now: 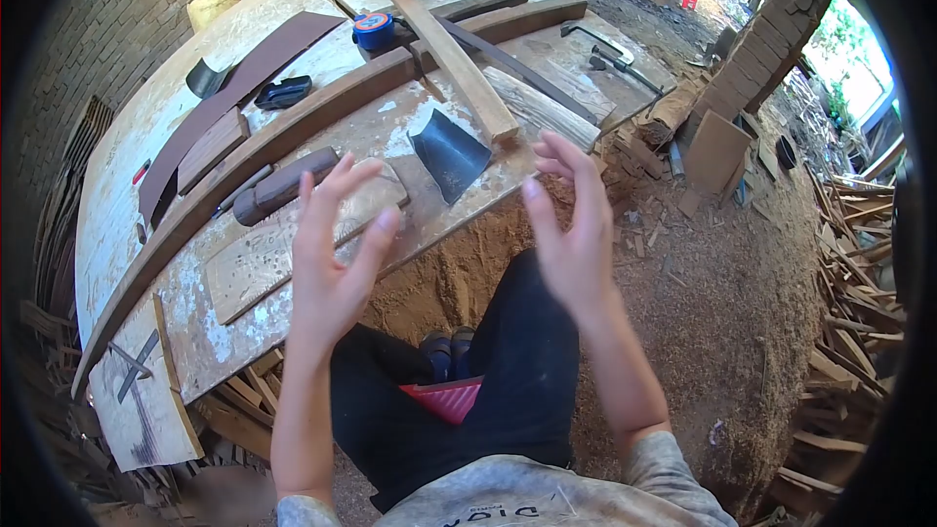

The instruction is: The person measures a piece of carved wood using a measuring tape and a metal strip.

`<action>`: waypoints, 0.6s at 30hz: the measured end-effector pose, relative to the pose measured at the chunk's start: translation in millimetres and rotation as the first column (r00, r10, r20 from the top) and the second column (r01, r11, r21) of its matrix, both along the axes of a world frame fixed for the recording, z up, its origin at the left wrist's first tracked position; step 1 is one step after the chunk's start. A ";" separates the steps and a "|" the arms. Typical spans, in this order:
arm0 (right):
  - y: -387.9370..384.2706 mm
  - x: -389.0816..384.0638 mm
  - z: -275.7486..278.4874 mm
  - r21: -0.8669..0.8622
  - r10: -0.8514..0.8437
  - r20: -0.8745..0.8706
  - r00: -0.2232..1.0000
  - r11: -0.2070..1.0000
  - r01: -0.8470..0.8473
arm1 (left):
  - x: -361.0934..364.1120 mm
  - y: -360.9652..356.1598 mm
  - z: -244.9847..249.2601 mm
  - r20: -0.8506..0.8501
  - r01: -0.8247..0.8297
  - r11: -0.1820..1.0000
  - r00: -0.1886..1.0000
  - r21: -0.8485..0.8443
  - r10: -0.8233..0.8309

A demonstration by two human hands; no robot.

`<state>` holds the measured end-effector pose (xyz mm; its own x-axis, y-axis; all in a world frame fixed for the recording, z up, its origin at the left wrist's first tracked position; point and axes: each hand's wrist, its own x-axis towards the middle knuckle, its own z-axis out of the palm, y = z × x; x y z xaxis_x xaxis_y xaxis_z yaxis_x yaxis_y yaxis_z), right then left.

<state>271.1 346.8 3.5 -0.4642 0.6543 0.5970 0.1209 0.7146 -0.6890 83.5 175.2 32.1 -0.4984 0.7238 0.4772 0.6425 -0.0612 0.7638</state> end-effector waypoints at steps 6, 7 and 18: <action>-76.0 -18.3 -3.9 0.492 0.361 -0.120 0.925 0.831 -0.261 | 68.1 57.7 20.1 0.787 -0.086 0.809 -0.190 0.582 -0.587; -61.9 -20.2 -5.1 0.516 0.337 -0.103 0.936 0.823 -0.239 | 77.4 57.5 19.2 0.772 -0.024 0.801 -0.249 0.598 -0.584; -30.8 -7.0 -16.2 0.463 0.171 -0.014 0.985 0.874 -0.146 | 85.8 55.9 10.3 0.612 -0.072 0.697 -0.419 0.714 -0.671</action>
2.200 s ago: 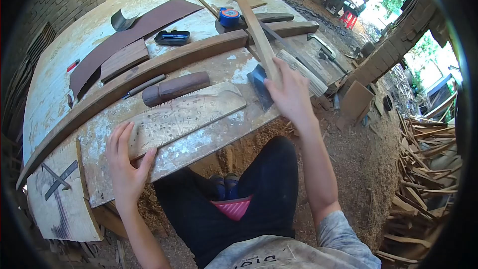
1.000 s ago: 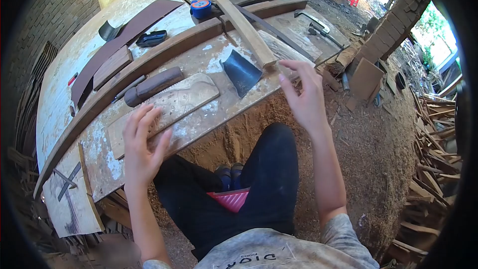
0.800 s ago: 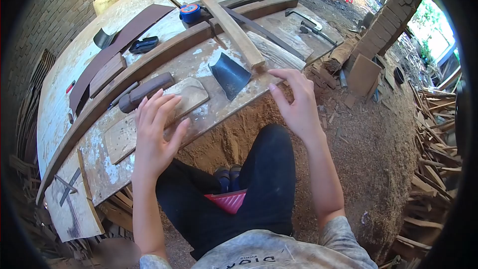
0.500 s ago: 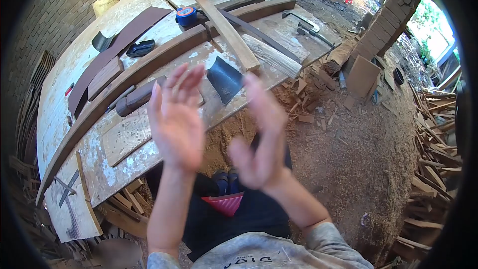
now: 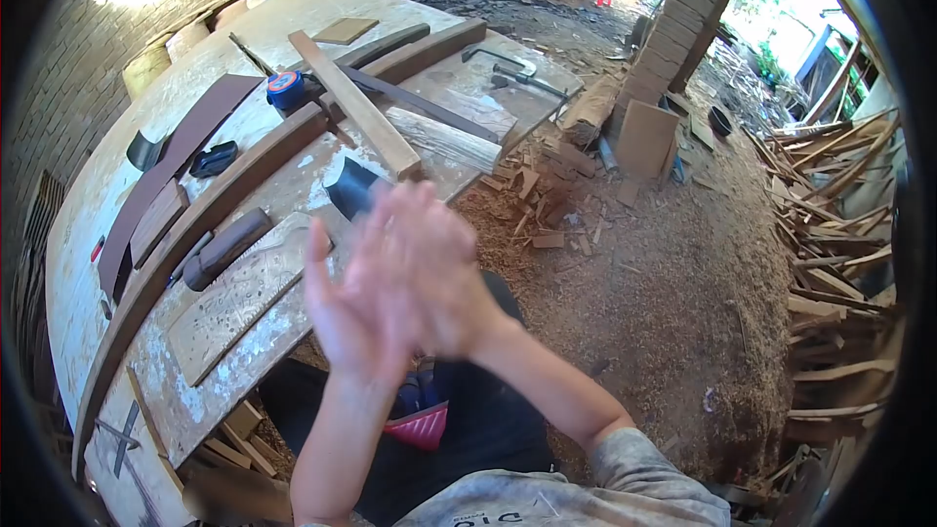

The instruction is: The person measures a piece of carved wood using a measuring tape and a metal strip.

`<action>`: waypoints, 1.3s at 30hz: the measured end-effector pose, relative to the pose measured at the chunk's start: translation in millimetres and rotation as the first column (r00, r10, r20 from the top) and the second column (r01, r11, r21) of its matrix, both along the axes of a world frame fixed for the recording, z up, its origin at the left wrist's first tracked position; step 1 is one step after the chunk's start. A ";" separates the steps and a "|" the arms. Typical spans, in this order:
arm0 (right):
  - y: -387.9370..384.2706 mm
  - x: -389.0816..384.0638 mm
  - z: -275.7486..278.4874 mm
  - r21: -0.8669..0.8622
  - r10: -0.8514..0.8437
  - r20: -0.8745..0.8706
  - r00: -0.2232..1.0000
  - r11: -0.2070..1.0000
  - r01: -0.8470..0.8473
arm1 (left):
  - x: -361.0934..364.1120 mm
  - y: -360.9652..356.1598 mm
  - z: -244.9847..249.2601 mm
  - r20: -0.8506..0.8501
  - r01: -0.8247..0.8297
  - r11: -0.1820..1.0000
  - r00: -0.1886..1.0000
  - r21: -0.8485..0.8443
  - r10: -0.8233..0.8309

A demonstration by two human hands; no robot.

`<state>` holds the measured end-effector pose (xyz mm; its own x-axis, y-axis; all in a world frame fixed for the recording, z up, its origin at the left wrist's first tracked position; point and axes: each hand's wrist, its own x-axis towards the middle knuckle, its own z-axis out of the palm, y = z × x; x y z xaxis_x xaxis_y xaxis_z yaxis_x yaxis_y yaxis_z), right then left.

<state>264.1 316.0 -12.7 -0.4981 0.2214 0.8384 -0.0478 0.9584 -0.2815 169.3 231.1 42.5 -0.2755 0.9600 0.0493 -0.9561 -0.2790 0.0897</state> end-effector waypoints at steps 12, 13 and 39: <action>11.3 3.0 7.4 -0.047 -0.173 0.265 0.949 0.980 0.192 | -7.8 -33.8 -5.5 -0.345 0.112 0.976 0.923 -0.187 -0.172; 13.3 7.2 10.3 -0.070 -0.184 0.219 0.958 0.977 0.203 | -11.3 -37.5 -5.8 -0.336 0.141 0.971 0.920 -0.196 -0.201; 115.9 -28.3 31.1 -0.061 -0.414 0.282 0.866 0.893 0.447 | -111.5 -58.2 -29.7 -0.736 -0.614 0.723 -0.641 0.318 -0.220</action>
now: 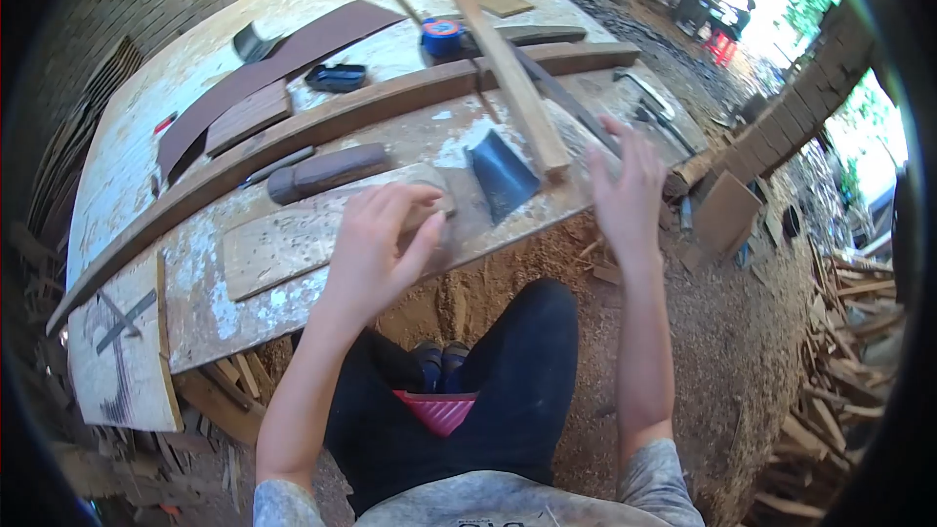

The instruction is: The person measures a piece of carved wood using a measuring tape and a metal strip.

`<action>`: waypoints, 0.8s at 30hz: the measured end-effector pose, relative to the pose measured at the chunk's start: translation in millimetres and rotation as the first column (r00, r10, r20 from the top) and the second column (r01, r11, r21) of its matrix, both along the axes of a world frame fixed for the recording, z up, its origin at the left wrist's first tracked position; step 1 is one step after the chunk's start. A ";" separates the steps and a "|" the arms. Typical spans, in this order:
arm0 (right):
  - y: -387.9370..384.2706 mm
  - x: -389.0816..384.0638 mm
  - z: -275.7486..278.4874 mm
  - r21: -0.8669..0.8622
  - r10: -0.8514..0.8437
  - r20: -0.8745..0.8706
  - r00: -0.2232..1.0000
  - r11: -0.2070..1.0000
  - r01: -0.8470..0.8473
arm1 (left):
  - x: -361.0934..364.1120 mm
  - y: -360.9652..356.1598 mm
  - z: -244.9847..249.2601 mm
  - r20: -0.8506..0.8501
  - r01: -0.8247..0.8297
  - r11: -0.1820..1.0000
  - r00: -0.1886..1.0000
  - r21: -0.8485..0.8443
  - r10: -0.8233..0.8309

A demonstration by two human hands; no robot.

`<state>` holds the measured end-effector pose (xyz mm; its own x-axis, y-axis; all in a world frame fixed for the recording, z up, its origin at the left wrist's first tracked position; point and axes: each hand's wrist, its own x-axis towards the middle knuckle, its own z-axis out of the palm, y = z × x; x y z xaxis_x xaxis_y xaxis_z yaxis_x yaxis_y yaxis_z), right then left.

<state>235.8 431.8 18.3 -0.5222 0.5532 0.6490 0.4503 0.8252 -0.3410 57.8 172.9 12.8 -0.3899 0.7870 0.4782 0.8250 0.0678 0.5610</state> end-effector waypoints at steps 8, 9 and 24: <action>68.7 -48.7 7.8 0.031 -0.119 0.282 0.952 0.993 0.115 | -10.7 -2.0 -17.1 -0.051 -0.024 0.998 0.998 0.064 0.028; 72.8 -51.7 10.0 -0.005 -0.105 0.306 0.946 0.994 0.112 | -10.9 -2.9 -15.8 -0.040 -0.015 0.998 0.999 0.066 0.017; 83.8 -58.8 25.2 0.080 -0.084 0.165 0.983 0.994 0.072 | -15.9 -6.5 -19.1 0.018 0.018 0.992 1.000 0.125 -0.021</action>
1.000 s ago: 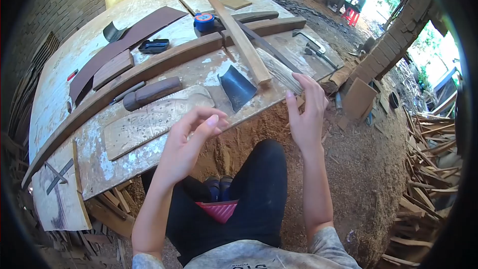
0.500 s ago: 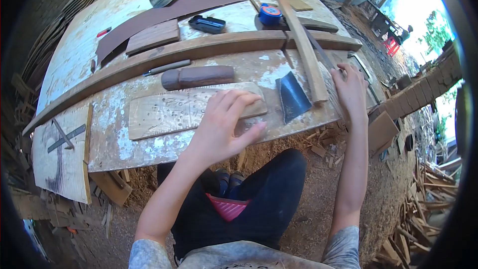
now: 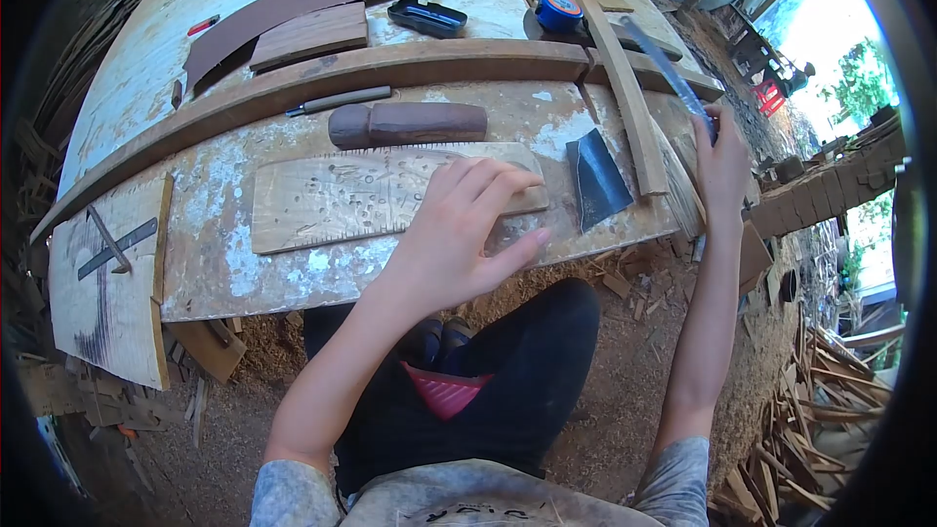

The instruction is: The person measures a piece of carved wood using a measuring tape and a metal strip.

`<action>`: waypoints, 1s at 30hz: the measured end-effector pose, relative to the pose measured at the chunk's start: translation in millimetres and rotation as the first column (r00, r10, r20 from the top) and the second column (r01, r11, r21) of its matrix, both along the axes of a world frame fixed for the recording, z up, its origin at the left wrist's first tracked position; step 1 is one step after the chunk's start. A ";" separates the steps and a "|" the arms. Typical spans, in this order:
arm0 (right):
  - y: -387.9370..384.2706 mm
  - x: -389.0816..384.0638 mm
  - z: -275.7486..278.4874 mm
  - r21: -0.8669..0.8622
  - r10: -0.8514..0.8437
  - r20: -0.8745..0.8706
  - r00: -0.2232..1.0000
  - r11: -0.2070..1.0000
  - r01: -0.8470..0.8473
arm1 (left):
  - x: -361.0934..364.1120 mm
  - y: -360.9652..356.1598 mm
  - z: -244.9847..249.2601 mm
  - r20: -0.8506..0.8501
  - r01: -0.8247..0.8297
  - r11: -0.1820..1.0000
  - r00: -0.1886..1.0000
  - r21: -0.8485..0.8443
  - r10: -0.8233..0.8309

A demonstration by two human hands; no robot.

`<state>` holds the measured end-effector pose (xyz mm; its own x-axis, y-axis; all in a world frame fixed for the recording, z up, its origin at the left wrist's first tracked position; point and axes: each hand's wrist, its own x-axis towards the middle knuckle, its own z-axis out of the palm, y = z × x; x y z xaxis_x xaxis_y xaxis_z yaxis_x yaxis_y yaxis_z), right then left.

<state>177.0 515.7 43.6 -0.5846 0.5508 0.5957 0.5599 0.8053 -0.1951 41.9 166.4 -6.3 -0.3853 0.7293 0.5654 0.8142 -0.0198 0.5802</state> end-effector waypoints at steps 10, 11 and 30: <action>-79.0 61.3 26.6 -0.356 -0.021 -0.317 0.948 0.929 -0.098 | -0.2 0.5 -2.8 -0.001 0.004 0.999 1.000 0.032 -0.004; -96.5 64.7 23.5 -0.429 0.017 -0.390 0.921 0.882 -0.198 | -0.4 -0.1 -3.2 0.007 0.005 0.999 1.000 0.033 -0.005; -247.1 59.3 -36.1 -0.315 0.041 -0.948 0.315 -0.231 -0.920 | 61.8 -4.2 24.5 0.389 -0.421 0.505 -0.334 0.754 -0.859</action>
<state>236.3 268.6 7.5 -0.8294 0.4273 0.3600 -0.5195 -0.3527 -0.7783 103.7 162.2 18.2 -0.6552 0.7488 0.1000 -0.7530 -0.6580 -0.0059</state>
